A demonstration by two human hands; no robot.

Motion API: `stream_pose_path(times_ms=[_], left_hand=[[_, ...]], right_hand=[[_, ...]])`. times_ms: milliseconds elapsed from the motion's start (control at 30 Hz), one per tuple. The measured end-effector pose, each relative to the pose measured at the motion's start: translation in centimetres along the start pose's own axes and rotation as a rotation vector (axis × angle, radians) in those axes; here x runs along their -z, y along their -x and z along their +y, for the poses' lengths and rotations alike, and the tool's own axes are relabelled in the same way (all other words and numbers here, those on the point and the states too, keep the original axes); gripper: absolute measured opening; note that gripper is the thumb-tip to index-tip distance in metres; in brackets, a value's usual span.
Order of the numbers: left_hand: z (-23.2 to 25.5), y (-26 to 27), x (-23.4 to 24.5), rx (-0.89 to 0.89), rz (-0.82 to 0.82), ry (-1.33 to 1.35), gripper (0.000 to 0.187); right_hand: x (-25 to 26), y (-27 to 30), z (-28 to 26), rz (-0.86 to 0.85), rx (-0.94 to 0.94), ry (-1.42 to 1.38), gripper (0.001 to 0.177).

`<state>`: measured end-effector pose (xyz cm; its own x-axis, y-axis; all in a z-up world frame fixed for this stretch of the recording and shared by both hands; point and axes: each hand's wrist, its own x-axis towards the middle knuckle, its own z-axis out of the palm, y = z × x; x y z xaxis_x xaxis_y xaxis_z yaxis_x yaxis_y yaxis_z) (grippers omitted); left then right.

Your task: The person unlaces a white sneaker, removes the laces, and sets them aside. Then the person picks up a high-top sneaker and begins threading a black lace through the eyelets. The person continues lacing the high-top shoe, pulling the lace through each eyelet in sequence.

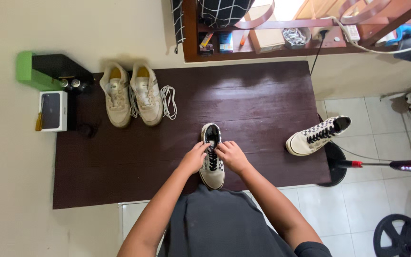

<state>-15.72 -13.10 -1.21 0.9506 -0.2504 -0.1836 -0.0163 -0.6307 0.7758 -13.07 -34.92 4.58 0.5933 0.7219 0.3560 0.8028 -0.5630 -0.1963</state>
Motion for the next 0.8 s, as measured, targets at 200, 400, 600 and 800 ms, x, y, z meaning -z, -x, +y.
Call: stream_pose_path(times_ms=[200, 400, 600, 800], left_hand=[[0.0, 0.0, 0.1, 0.059, -0.172, 0.028, 0.066], [-0.1, 0.3, 0.2, 0.067, -0.189, 0.082, 0.071], [0.0, 0.3, 0.6, 0.048, -0.216, 0.095, 0.075], [0.5, 0.6, 1.0, 0.021, -0.213, 0.143, 0.072]], right_hand=[[-3.1, 1.2, -0.6, -0.117, -0.385, -0.135, 0.017], [-7.3, 3.5, -0.3, -0.084, -0.756, -0.480, 0.009], [-7.0, 2.8, 1.0, -0.020, -0.968, -0.679, 0.022], [-6.1, 1.0, 1.5, -0.056, -1.046, -0.598, 0.032]])
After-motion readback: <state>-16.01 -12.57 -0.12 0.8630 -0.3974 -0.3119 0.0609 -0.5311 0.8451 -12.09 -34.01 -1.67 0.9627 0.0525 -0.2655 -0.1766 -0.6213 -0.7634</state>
